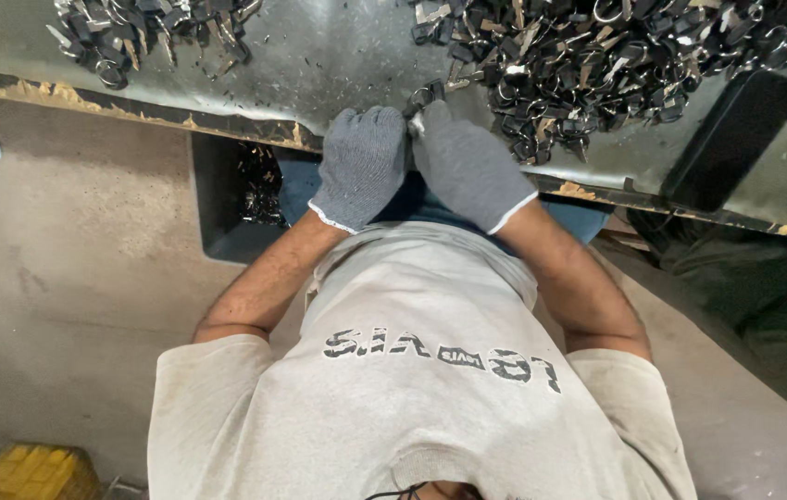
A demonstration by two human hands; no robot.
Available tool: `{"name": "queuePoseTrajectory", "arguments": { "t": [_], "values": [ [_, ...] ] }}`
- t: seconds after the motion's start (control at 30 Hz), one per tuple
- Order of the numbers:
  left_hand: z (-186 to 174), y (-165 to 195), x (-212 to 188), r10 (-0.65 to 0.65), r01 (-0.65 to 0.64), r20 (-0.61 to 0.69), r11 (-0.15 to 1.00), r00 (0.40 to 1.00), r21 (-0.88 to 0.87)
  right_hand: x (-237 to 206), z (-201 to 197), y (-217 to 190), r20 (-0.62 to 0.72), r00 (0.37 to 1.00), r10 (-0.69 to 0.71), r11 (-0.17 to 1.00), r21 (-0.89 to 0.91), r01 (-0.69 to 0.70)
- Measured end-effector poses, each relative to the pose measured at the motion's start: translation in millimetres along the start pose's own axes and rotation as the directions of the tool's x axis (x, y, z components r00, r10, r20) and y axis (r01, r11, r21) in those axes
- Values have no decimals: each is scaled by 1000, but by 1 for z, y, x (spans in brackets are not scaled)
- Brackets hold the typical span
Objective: The person sorts through a large pile of keys on a workbench, picking up individual keys with gloved hands and placing them into a bin below the table. The person continues handling keys one at a time throughout the episode.
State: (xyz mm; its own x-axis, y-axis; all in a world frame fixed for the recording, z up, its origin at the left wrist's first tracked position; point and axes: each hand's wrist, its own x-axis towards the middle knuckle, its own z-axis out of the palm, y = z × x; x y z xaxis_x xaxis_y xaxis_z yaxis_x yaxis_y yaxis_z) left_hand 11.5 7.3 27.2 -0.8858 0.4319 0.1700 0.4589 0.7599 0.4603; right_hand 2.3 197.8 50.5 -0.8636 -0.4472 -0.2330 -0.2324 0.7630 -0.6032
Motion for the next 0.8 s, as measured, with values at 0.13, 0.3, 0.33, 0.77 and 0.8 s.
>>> {"name": "queuePoseTrajectory", "arguments": {
  "t": [0.13, 0.3, 0.33, 0.77, 0.8],
  "values": [
    [-4, -2, 5, -9, 6, -66, 998, 998, -56, -2, -7, 8, -131, 989, 72, 997, 25, -70],
    [-6, 3, 3, -41, 37, -58, 997, 998, -63, -6, 7, -9, -122, 990, 74, 961, -255, -104],
    [-7, 4, 4, -41, 39, -58, 998, 997, -45, -5, 6, -10, -81, 991, 107, 954, -271, -125],
    [-56, -12, 35, 104, -105, -35, 994, 994, -17, -19, -3, -34, 97, 991, 87, 990, -118, -75],
    [-52, -13, 36, 115, -115, 8, 993, 993, 30, -17, -1, -33, 13, 997, 78, 988, -137, -75]
  ]
}}
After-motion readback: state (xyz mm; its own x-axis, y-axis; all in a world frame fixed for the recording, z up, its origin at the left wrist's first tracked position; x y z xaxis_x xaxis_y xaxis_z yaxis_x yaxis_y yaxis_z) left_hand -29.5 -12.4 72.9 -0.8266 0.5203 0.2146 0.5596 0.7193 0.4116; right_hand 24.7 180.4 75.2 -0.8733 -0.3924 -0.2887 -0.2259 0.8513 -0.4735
